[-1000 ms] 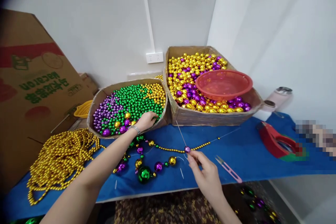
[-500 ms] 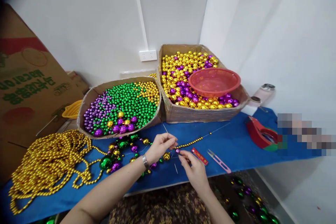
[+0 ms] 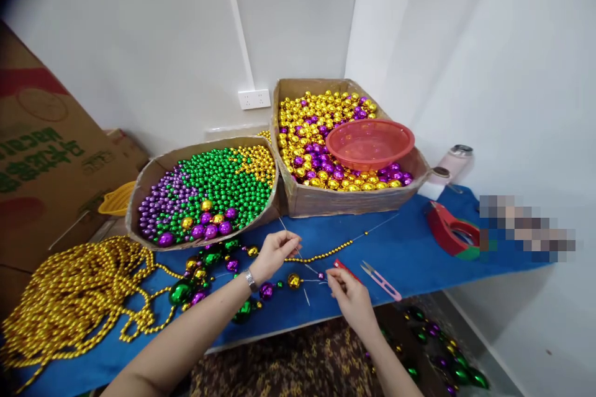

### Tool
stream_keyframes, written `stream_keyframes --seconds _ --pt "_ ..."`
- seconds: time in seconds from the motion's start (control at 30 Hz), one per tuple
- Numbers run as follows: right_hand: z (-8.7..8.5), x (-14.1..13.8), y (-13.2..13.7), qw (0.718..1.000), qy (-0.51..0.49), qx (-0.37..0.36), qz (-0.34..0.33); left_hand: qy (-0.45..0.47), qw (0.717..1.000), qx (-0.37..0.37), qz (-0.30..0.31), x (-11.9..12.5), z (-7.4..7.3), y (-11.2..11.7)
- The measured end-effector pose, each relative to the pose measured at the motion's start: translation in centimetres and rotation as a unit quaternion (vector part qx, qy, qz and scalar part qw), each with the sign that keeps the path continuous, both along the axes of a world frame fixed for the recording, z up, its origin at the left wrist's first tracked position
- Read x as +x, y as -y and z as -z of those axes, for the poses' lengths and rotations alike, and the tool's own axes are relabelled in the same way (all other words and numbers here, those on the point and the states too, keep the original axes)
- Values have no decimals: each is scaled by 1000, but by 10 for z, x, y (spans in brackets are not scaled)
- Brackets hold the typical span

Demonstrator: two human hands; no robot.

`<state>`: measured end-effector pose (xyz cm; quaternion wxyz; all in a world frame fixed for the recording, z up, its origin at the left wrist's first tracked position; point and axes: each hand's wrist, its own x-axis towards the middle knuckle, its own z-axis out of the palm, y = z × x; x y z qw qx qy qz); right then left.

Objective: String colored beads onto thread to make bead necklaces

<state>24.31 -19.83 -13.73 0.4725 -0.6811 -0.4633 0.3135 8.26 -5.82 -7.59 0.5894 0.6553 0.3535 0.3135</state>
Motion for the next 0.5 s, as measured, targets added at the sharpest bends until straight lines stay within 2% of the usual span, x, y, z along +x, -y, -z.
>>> stream_keyframes --seconds 0.1,0.17,0.33,0.4,0.5 --pt "-2 2 0 1000 14 3 -3 -10 999 30 14 3 -2 6" --pt "-9 3 -2 1000 28 14 6 -23 997 64 26 7 -7 12" --pt "-34 -5 -13 998 28 39 -27 -79 971 214 68 19 -26 24" --pt "-39 -11 -17 998 12 46 -38 -76 971 216 66 22 -31 25" --pt "-45 -16 -20 998 -17 57 -28 -55 983 169 47 21 -29 25"
